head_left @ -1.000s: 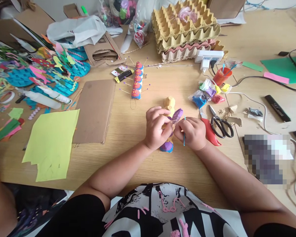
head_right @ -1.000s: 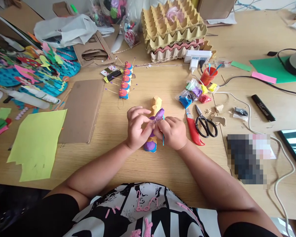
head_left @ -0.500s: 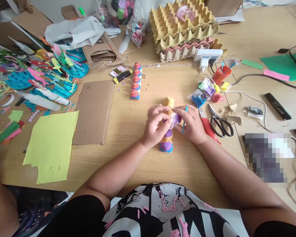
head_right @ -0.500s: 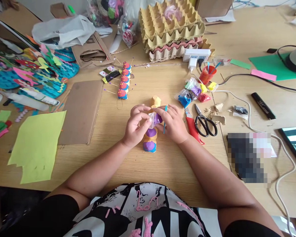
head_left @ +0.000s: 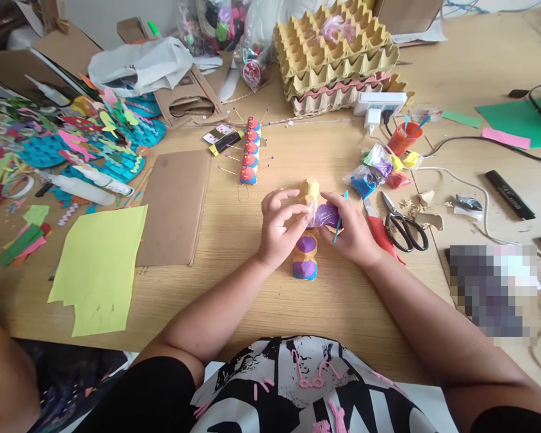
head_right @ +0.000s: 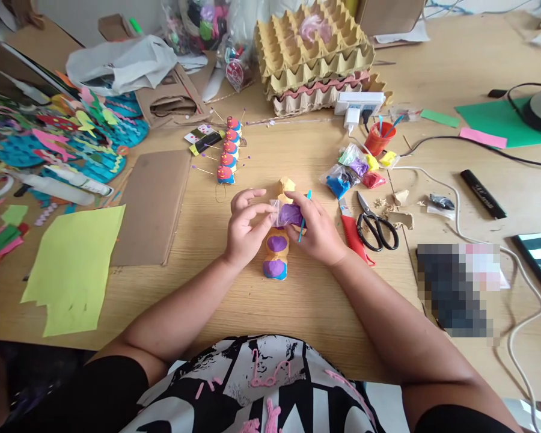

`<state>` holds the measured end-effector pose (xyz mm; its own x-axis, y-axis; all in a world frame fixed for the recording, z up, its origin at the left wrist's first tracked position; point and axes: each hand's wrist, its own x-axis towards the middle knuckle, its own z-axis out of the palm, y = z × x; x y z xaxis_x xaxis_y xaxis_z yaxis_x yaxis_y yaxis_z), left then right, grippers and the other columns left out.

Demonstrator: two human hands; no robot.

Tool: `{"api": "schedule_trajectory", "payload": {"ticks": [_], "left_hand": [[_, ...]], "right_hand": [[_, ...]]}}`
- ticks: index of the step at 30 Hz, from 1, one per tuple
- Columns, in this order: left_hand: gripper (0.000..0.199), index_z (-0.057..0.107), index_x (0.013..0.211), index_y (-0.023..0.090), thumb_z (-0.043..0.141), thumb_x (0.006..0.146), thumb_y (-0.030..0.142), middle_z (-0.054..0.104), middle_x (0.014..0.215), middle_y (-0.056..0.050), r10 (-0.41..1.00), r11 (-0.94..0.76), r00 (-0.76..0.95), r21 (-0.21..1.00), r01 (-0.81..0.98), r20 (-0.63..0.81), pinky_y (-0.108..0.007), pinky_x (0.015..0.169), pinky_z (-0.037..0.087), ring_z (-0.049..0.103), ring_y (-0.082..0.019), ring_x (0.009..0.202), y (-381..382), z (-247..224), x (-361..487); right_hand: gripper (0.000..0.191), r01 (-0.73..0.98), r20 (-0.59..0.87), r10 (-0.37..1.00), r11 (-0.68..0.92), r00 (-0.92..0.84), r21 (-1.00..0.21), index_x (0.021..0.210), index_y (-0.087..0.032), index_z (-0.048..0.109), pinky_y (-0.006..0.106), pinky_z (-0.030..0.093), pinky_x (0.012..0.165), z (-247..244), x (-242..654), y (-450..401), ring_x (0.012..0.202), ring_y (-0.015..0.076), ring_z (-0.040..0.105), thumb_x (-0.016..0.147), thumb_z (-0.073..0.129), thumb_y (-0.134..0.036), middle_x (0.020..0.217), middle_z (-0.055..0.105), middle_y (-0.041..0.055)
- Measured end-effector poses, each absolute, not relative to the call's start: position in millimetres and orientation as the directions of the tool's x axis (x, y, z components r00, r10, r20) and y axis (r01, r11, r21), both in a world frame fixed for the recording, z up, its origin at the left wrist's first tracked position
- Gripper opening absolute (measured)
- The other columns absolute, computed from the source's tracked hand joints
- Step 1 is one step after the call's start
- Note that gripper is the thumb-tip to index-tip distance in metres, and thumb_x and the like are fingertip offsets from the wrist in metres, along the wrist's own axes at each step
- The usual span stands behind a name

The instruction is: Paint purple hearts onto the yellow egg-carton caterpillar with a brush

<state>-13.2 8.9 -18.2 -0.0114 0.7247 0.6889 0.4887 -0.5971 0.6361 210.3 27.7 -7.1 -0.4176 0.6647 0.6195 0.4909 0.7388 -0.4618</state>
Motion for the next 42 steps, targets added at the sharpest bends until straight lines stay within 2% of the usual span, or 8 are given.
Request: {"api": "schedule_trajectory", "payload": {"ticks": [4,9,20,24,27,30,36,42], "left_hand": [[0.022,0.089,0.12,0.035,0.072,0.114,0.046,0.076,0.15,-0.006,0.739,-0.591,0.031,0.626,0.509,0.672,-0.055,0.139,0.046,0.058,-0.027,0.153,11,-21,-17],[0.036,0.091,0.124,0.035,0.068,0.113,0.059,0.077,0.154,-0.007,0.843,-0.5,0.061,0.738,0.454,0.534,-0.058,0.141,0.045,0.055,-0.03,0.158,12,-23,-17],[0.039,0.093,0.118,0.035,0.08,0.103,0.068,0.077,0.155,-0.009,0.92,-0.388,0.068,0.872,0.297,0.386,-0.063,0.145,0.04,0.058,-0.032,0.161,10,-20,-11],[0.037,0.093,0.117,0.035,0.083,0.101,0.067,0.076,0.156,-0.01,0.916,-0.394,0.034,0.879,0.267,0.4,-0.065,0.143,0.043,0.06,-0.033,0.161,8,-23,-9],[0.034,0.092,0.121,0.035,0.083,0.103,0.062,0.074,0.158,-0.01,0.897,-0.424,0.002,0.857,0.294,0.443,-0.063,0.143,0.046,0.06,-0.033,0.163,5,-23,-8],[0.033,0.091,0.125,0.034,0.081,0.105,0.059,0.071,0.164,-0.01,0.88,-0.449,-0.012,0.839,0.306,0.475,-0.063,0.143,0.047,0.061,-0.033,0.163,2,-22,-8],[0.03,0.091,0.12,0.034,0.082,0.105,0.059,0.07,0.168,-0.009,0.893,-0.439,0.014,0.864,0.246,0.45,-0.061,0.141,0.05,0.062,-0.032,0.164,1,-19,-6],[0.025,0.091,0.117,0.035,0.083,0.105,0.055,0.074,0.158,-0.008,0.87,-0.479,0.007,0.84,0.254,0.494,-0.063,0.142,0.048,0.062,-0.031,0.162,2,-21,-7]], "right_hand": [[0.059,0.47,0.63,0.653,0.75,-0.42,-0.465,0.162,-0.028,0.056,0.05,0.071,0.094,-9,210,29,0.114,0.0345,0.081,0.106,0.073,-0.029,0.136,0.082,0.0149],[0.05,0.5,0.63,0.652,0.747,-0.421,-0.439,0.16,-0.028,0.062,0.051,0.071,0.097,-9,214,27,0.117,0.036,0.082,0.113,0.072,-0.043,0.138,0.083,0.0164],[0.025,0.484,0.662,0.633,0.76,-0.4,-0.434,0.134,-0.027,0.073,0.042,0.068,0.08,-5,212,24,0.091,0.0293,0.083,0.111,0.071,-0.034,0.107,0.087,0.0102],[0.023,0.428,0.647,0.62,0.781,-0.443,-0.455,0.131,-0.027,0.074,0.042,0.066,0.077,-4,210,24,0.086,0.0287,0.081,0.112,0.069,-0.038,0.101,0.085,0.0089],[0.027,0.403,0.619,0.64,0.768,-0.455,-0.498,0.135,-0.028,0.071,0.043,0.067,0.08,-5,209,24,0.089,0.0286,0.081,0.113,0.07,-0.044,0.107,0.086,0.0097],[0.03,0.404,0.623,0.619,0.785,-0.478,-0.469,0.138,-0.029,0.069,0.043,0.067,0.082,-3,208,23,0.092,0.0286,0.08,0.114,0.069,-0.046,0.109,0.085,0.0105],[0.019,0.402,0.686,0.513,0.852,-0.517,-0.335,0.134,-0.028,0.069,0.041,0.062,0.076,6,205,20,0.087,0.0246,0.078,0.118,0.059,-0.033,0.105,0.084,0.0085],[0.02,0.399,0.662,0.534,0.842,-0.526,-0.363,0.134,-0.027,0.07,0.041,0.063,0.077,4,202,19,0.086,0.025,0.079,0.116,0.061,-0.028,0.105,0.085,0.0086]]}}
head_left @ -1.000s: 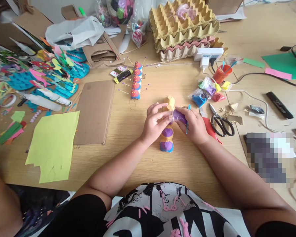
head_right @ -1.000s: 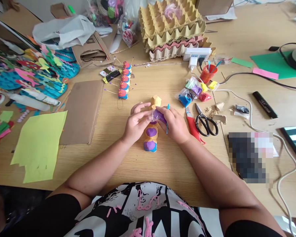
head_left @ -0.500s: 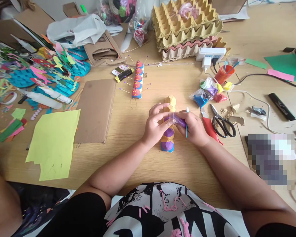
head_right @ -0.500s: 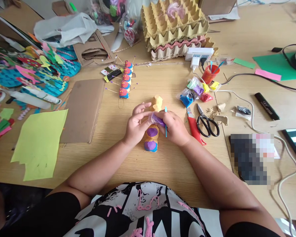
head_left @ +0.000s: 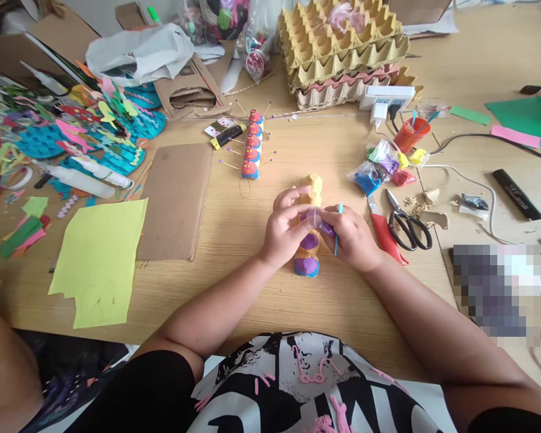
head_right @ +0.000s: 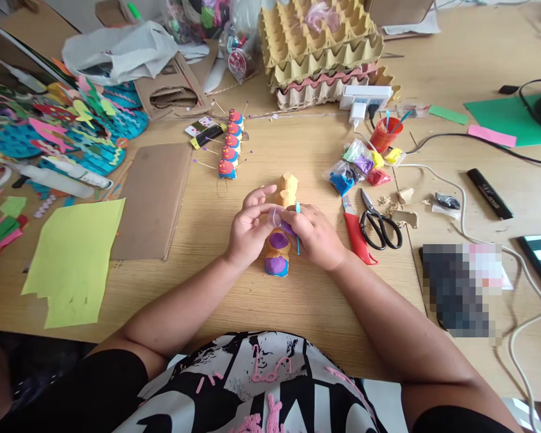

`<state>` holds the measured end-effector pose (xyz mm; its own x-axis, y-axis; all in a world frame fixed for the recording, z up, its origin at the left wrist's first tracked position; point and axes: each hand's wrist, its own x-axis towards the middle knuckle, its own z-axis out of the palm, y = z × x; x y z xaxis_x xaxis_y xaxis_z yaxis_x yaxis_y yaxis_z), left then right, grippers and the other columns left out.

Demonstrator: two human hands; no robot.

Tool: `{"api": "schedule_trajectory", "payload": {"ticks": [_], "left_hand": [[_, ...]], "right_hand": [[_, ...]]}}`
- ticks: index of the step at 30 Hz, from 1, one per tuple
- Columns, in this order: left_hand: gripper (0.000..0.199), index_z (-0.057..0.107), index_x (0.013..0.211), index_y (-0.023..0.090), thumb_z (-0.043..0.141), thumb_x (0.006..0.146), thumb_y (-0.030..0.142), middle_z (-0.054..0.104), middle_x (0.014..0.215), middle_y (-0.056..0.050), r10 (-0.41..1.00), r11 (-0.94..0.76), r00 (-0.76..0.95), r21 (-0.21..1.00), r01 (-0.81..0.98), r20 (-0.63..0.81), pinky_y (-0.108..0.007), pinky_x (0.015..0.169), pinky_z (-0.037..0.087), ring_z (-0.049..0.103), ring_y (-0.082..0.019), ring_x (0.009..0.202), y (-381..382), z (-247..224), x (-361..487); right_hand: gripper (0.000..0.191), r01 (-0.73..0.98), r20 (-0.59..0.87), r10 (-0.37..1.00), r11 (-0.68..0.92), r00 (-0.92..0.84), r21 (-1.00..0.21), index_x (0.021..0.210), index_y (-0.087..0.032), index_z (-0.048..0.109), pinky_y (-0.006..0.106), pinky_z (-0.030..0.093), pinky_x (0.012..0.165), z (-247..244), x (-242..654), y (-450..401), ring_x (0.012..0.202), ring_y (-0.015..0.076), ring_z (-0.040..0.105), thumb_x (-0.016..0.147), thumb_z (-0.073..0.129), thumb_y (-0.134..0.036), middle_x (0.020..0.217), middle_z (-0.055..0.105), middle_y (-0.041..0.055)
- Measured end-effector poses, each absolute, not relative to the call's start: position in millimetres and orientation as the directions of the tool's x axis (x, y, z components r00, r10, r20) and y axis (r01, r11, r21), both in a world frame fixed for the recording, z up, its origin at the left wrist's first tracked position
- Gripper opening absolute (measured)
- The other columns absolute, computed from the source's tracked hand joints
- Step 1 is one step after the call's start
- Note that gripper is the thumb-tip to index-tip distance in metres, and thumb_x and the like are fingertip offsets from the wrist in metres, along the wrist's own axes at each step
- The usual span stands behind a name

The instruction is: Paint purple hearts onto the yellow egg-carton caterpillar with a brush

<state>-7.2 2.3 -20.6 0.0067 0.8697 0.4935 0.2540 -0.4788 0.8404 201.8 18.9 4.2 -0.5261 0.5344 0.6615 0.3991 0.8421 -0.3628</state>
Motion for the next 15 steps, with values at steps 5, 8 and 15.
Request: {"api": "schedule_trajectory", "payload": {"ticks": [5,8,15], "left_hand": [[0.02,0.09,0.109,0.033,0.081,0.108,0.05,0.078,0.144,-0.008,0.818,-0.538,-0.02,0.776,0.33,0.575,-0.06,0.14,0.051,0.062,-0.029,0.157,1.6,-19.0,-7.5],[0.015,0.09,0.105,0.032,0.084,0.106,0.047,0.079,0.14,-0.007,0.799,-0.553,-0.008,0.739,0.384,0.602,-0.06,0.14,0.05,0.062,-0.028,0.155,1.2,-17.6,-8.1],[0.028,0.09,0.119,0.031,0.084,0.105,0.054,0.067,0.171,-0.011,0.87,-0.454,-0.034,0.826,0.333,0.492,-0.062,0.14,0.051,0.061,-0.033,0.164,-1.1,-19.7,-5.2]], "right_hand": [[0.04,0.382,0.721,0.513,0.851,-0.465,-0.36,0.152,-0.027,0.063,0.045,0.068,0.081,0.5,199.9,14.7,0.094,0.0295,0.084,0.114,0.069,-0.04,0.114,0.087,0.0114],[0.048,0.364,0.689,0.612,0.789,-0.388,-0.495,0.146,-0.027,0.065,0.046,0.07,0.084,2.9,198.7,12.0,0.097,0.031,0.084,0.109,0.075,-0.058,0.117,0.087,0.0124],[0.035,0.346,0.63,0.691,0.723,-0.355,-0.598,0.127,-0.026,0.07,0.04,0.065,0.075,4.2,197.9,12.5,0.084,0.0252,0.079,0.115,0.065,-0.059,0.104,0.084,0.0084]]}}
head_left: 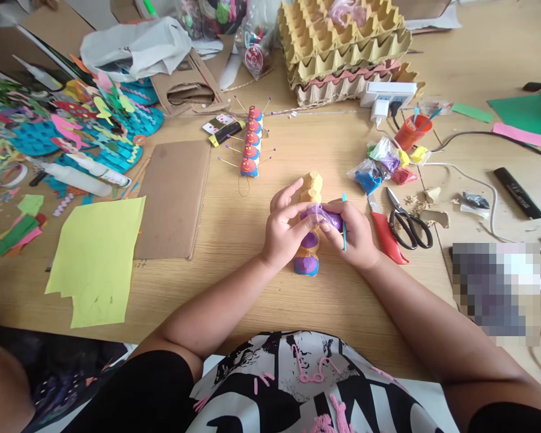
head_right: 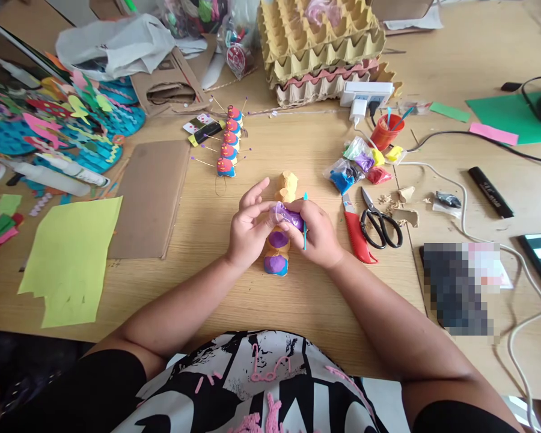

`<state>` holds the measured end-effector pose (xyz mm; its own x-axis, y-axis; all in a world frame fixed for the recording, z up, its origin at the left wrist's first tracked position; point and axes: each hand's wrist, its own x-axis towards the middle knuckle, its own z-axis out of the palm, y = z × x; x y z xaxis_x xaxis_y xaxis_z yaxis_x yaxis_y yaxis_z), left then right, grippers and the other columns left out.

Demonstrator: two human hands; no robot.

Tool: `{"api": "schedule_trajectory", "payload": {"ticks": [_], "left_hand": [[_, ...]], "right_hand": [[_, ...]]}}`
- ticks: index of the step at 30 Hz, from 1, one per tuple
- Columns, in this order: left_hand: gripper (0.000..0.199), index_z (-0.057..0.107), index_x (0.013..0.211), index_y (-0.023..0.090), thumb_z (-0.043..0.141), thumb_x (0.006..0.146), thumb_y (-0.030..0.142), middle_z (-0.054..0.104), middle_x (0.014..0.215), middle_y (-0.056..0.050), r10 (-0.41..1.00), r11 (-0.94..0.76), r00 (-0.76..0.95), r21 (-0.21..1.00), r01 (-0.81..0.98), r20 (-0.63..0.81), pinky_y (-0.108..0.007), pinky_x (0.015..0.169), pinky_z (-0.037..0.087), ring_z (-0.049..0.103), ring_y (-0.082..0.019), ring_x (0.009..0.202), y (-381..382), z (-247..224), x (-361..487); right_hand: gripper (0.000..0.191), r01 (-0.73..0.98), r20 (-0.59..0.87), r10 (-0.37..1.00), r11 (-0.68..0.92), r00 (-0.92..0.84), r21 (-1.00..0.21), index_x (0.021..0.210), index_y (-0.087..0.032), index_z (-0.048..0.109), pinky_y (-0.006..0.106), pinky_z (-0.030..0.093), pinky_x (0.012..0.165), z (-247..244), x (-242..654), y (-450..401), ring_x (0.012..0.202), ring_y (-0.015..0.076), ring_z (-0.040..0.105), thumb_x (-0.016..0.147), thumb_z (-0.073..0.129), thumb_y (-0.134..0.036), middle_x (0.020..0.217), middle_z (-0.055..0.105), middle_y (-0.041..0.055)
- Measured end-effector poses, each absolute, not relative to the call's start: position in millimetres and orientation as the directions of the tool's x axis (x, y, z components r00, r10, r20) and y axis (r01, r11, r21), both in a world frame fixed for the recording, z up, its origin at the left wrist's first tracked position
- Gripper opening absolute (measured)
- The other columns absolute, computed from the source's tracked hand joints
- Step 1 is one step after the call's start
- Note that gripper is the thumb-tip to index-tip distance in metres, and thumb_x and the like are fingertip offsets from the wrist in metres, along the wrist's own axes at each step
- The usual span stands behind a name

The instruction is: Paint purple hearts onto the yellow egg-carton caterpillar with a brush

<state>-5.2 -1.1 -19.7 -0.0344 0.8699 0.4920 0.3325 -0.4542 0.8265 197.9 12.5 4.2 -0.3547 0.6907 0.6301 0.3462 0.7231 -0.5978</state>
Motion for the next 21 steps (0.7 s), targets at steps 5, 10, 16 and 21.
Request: {"api": "schedule_trajectory", "payload": {"ticks": [5,10,16,21], "left_hand": [[0.027,0.089,0.111,0.03,0.08,0.108,0.056,0.07,0.165,-0.01,0.901,-0.414,-0.031,0.878,0.239,0.433,-0.061,0.138,0.053,0.065,-0.031,0.16,-2,-19,-2],[0.035,0.089,0.102,0.028,0.08,0.105,0.062,0.076,0.145,-0.01,0.891,-0.423,-0.047,0.862,0.278,0.452,-0.056,0.14,0.049,0.064,-0.03,0.156,0,-17,-2],[0.062,0.077,0.119,0.026,0.069,0.102,0.085,0.081,0.125,-0.009,0.867,-0.263,-0.433,0.964,0.024,0.247,-0.042,0.115,0.063,0.079,-0.022,0.121,22,-33,-10],[0.053,0.066,0.139,0.032,0.071,0.107,0.075,0.078,0.142,-0.009,0.838,-0.441,-0.3,0.889,0.123,0.457,-0.039,0.109,0.063,0.076,-0.025,0.137,13,-32,-2]], "right_hand": [[0.036,0.44,0.684,0.601,0.79,-0.414,-0.428,0.129,-0.027,0.071,0.046,0.066,0.08,-2,200,13,0.09,0.0295,0.079,0.118,0.058,-0.058,0.103,0.083,0.0113],[0.035,0.44,0.655,0.656,0.748,-0.375,-0.498,0.123,-0.028,0.072,0.044,0.066,0.076,-5,197,12,0.085,0.0281,0.078,0.115,0.063,-0.061,0.1,0.083,0.0097],[0.032,0.543,0.694,0.715,0.551,0.086,-0.634,0.113,-0.027,0.069,0.043,0.064,0.072,-2,201,17,0.078,0.0254,0.074,0.118,0.06,-0.058,0.09,0.076,0.0061],[0.04,0.403,0.632,0.774,0.593,-0.047,-0.697,0.13,-0.028,0.068,0.045,0.07,0.087,-3,197,19,0.099,0.0284,0.081,0.113,0.067,-0.063,0.113,0.081,0.0101]]}}
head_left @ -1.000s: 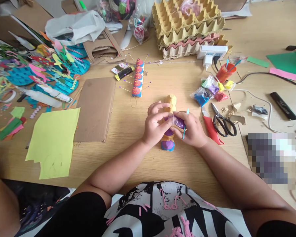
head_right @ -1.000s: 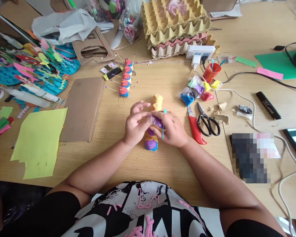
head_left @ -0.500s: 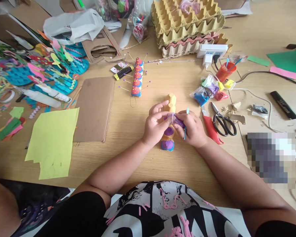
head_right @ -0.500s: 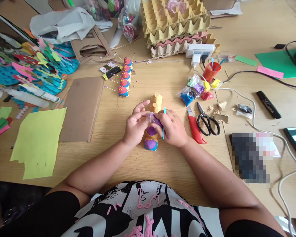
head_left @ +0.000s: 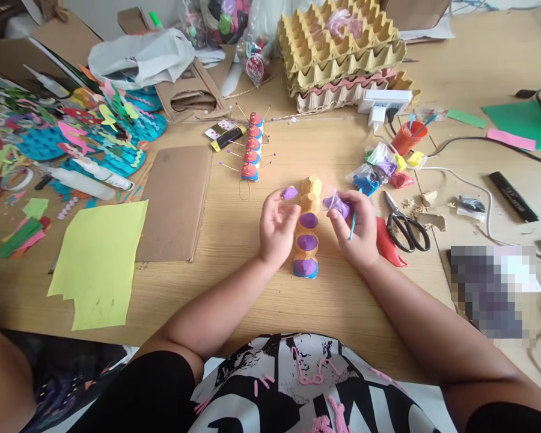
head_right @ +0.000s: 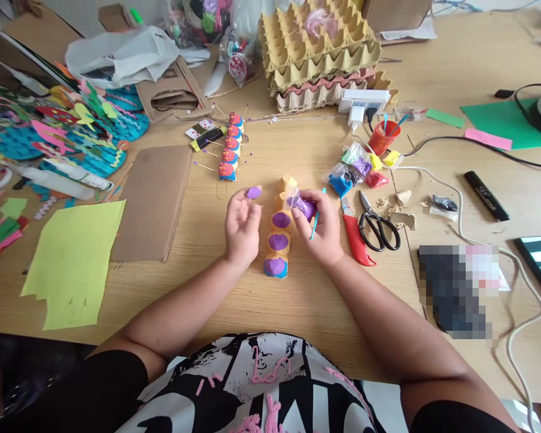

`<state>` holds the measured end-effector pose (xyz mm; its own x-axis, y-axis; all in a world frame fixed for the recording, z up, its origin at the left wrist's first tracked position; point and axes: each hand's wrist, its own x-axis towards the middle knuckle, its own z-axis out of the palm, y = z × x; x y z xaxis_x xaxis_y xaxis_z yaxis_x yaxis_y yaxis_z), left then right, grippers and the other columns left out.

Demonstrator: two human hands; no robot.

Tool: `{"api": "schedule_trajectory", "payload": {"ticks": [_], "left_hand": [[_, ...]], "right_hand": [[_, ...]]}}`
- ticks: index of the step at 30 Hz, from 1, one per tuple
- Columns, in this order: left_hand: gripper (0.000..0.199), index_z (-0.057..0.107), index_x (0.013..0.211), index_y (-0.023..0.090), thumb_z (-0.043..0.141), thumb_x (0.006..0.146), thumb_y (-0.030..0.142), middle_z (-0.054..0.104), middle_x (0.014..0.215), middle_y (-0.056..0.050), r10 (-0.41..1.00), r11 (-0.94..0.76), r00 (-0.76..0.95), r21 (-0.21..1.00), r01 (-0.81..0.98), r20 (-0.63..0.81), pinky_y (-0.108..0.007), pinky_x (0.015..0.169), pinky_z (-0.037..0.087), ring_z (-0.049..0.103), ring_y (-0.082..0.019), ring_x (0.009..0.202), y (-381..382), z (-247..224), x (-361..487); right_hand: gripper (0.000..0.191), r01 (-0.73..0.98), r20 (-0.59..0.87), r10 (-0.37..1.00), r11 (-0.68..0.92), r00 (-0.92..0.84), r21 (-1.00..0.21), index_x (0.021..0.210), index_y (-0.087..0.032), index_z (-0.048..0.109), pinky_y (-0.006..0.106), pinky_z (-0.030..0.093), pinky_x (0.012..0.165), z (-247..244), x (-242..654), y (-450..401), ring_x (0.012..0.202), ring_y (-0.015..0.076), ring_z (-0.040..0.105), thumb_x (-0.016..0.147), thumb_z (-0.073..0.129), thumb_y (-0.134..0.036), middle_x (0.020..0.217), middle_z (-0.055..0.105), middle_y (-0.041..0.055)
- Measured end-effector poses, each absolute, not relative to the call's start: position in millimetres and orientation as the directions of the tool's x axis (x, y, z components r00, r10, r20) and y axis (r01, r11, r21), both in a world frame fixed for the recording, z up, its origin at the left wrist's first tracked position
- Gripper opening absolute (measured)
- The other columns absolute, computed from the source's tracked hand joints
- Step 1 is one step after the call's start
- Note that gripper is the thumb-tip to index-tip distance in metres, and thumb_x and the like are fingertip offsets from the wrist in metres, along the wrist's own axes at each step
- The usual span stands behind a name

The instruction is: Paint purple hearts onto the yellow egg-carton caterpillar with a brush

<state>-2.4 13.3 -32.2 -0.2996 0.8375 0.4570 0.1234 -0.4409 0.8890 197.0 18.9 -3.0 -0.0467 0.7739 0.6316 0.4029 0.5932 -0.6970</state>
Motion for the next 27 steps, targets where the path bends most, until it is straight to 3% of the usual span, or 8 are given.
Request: {"api": "schedule_trajectory", "payload": {"ticks": [2,4,9,12,17,20,25,27], "left_hand": [[0.059,0.058,0.151,0.036,0.082,0.104,0.064,0.075,0.146,-0.009,0.794,-0.539,-0.192,0.814,0.216,0.577,-0.038,0.104,0.063,0.076,-0.026,0.139,5,-27,1],[0.052,0.057,0.147,0.035,0.08,0.106,0.059,0.077,0.134,-0.008,0.734,-0.612,-0.105,0.721,0.324,0.671,-0.039,0.102,0.063,0.078,-0.025,0.129,-1,-22,1],[0.038,0.061,0.139,0.032,0.08,0.108,0.043,0.079,0.117,-0.006,0.627,-0.667,-0.035,0.56,0.492,0.778,-0.04,0.1,0.065,0.079,-0.024,0.117,-2,-12,-5],[0.037,0.064,0.14,0.031,0.081,0.108,0.031,0.082,0.108,-0.003,0.555,-0.719,-0.016,0.49,0.493,0.832,-0.038,0.1,0.065,0.079,-0.021,0.11,-1,-10,-5],[0.038,0.063,0.145,0.028,0.079,0.11,0.029,0.084,0.103,-0.001,0.578,-0.722,-0.063,0.546,0.426,0.814,-0.036,0.099,0.064,0.082,-0.018,0.104,2,-16,-3],[0.035,0.063,0.143,0.028,0.077,0.112,0.035,0.082,0.101,0.0,0.623,-0.693,-0.092,0.603,0.394,0.776,-0.034,0.092,0.063,0.08,-0.017,0.099,5,-21,-3],[0.074,0.05,0.165,0.03,0.087,0.104,0.051,0.081,0.126,-0.008,0.627,-0.709,-0.127,0.631,0.315,0.768,-0.032,0.085,0.061,0.079,-0.022,0.113,8,-22,2],[0.075,0.048,0.167,0.031,0.087,0.105,0.048,0.082,0.122,-0.006,0.663,-0.705,-0.096,0.663,0.253,0.742,-0.03,0.08,0.06,0.08,-0.019,0.107,7,-21,4]], "right_hand": [[0.042,0.33,0.566,0.817,0.567,-0.109,-0.755,0.136,-0.028,0.068,0.048,0.072,0.094,-3,193,16,0.108,0.0297,0.082,0.114,0.067,-0.064,0.121,0.082,0.0112],[0.045,0.264,0.509,0.848,0.53,-0.149,-0.806,0.141,-0.029,0.068,0.049,0.072,0.099,-4,190,13,0.114,0.0303,0.082,0.114,0.065,-0.066,0.129,0.082,0.0119],[0.048,0.135,0.437,0.87,0.473,-0.227,-0.871,0.144,-0.03,0.07,0.045,0.073,0.091,-5,186,8,0.103,0.0263,0.082,0.118,0.054,-0.068,0.122,0.084,0.0097],[0.043,0.119,0.435,0.874,0.466,-0.217,-0.877,0.142,-0.03,0.072,0.045,0.072,0.094,-3,186,8,0.104,0.0257,0.082,0.117,0.06,-0.064,0.123,0.084,0.009],[0.043,0.155,0.433,0.888,0.454,-0.153,-0.877,0.135,-0.031,0.077,0.051,0.067,0.111,2,193,13,0.12,0.0297,0.081,0.111,0.072,-0.066,0.132,0.085,0.0096],[0.039,0.185,0.484,0.868,0.496,-0.112,-0.848,0.129,-0.031,0.077,0.049,0.067,0.106,2,197,17,0.114,0.0292,0.081,0.109,0.076,-0.064,0.126,0.085,0.0087],[0.035,0.211,0.523,0.842,0.54,-0.131,-0.815,0.132,-0.031,0.074,0.045,0.068,0.097,4,196,16,0.107,0.0272,0.079,0.108,0.08,-0.056,0.125,0.083,0.0089],[0.04,0.197,0.527,0.835,0.55,-0.158,-0.812,0.132,-0.031,0.073,0.045,0.068,0.097,6,195,15,0.11,0.0278,0.079,0.103,0.086,-0.056,0.125,0.083,0.0089]]}}
